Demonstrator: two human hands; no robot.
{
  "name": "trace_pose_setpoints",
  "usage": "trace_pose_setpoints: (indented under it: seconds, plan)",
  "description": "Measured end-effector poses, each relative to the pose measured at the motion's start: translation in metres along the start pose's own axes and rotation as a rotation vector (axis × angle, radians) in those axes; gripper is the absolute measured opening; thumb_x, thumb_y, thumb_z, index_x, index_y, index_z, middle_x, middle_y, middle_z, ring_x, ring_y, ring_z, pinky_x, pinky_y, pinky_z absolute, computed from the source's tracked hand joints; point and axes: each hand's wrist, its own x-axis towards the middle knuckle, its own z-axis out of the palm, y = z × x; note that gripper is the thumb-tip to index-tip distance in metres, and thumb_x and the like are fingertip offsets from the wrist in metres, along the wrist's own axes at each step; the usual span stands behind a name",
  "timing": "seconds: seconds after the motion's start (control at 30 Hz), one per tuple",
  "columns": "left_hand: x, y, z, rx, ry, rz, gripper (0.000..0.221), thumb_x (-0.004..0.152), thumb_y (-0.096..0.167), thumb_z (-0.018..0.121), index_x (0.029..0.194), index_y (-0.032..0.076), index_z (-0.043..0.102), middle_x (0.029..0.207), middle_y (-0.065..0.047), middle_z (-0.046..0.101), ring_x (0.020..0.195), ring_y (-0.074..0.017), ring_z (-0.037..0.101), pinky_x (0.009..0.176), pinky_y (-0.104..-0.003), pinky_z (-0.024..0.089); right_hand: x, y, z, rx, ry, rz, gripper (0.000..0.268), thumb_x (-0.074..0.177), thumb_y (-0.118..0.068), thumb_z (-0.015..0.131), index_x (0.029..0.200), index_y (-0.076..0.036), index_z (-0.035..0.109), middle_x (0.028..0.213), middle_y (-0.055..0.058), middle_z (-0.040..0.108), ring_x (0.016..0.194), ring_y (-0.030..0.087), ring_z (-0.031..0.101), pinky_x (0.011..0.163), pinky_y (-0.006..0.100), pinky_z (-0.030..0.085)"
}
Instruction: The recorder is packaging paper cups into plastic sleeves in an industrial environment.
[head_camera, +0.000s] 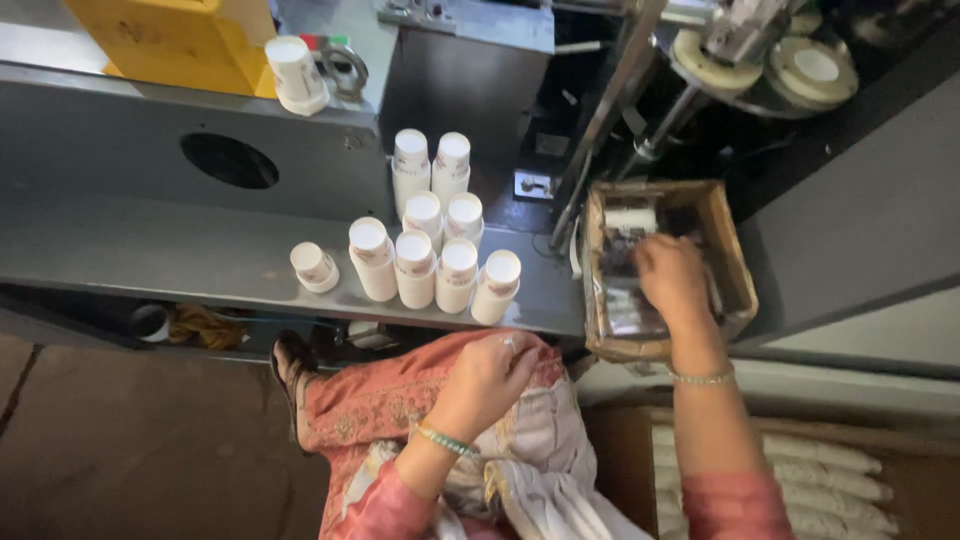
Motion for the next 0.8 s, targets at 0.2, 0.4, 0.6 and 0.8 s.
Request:
trace_pose_setpoints:
  seconds: [0.2, 0.4, 0.6, 0.8]
  plan:
    - [-0.002, -0.004, -0.006, 0.025, 0.018, -0.029, 0.014, 0.092, 0.012, 0.069, 0.098, 0.0, 0.072, 0.087, -0.02, 0.072, 0.083, -0.0367, 0.07, 0.072, -0.042, 0.055, 0.003, -0.003, -0.051, 0.577, 0.516, 0.307, 0.007, 0.111, -0.003, 0.068, 0.106, 0.002, 0.068, 0.113, 0.015, 0.072, 0.101, 0.023, 0.07, 0.089, 0.034, 0.057]
    - [0.012, 0.02, -0.009, -0.116, -0.003, -0.168, 0.023, 0.092, 0.017, 0.07, 0.109, 0.002, 0.071, 0.089, -0.014, 0.072, 0.07, -0.0278, 0.07, 0.065, -0.036, 0.056, -0.008, -0.086, -0.125, 1.434, 0.206, 0.379, 0.008, 0.101, -0.003, 0.064, 0.107, -0.003, 0.071, 0.103, 0.01, 0.074, 0.091, 0.019, 0.073, 0.082, 0.033, 0.063]
    - [0.006, 0.028, -0.02, -0.208, -0.001, -0.03, 0.045, 0.079, 0.025, 0.087, 0.109, -0.002, 0.069, 0.089, -0.011, 0.073, 0.078, -0.0205, 0.073, 0.071, -0.031, 0.057, -0.044, -0.125, -0.071, 1.394, -0.074, 0.332, 0.009, 0.097, -0.005, 0.067, 0.102, 0.002, 0.07, 0.095, 0.009, 0.075, 0.087, 0.015, 0.072, 0.079, 0.029, 0.061]
    - [-0.008, 0.021, -0.017, -0.249, -0.013, -0.104, 0.027, 0.084, 0.022, 0.08, 0.105, 0.005, 0.075, 0.087, -0.01, 0.07, 0.072, -0.0225, 0.069, 0.064, -0.032, 0.055, -0.043, -0.154, -0.06, 1.602, -0.062, 0.61, 0.018, 0.101, -0.016, 0.069, 0.106, 0.001, 0.068, 0.096, 0.007, 0.071, 0.082, 0.015, 0.067, 0.068, 0.026, 0.052]
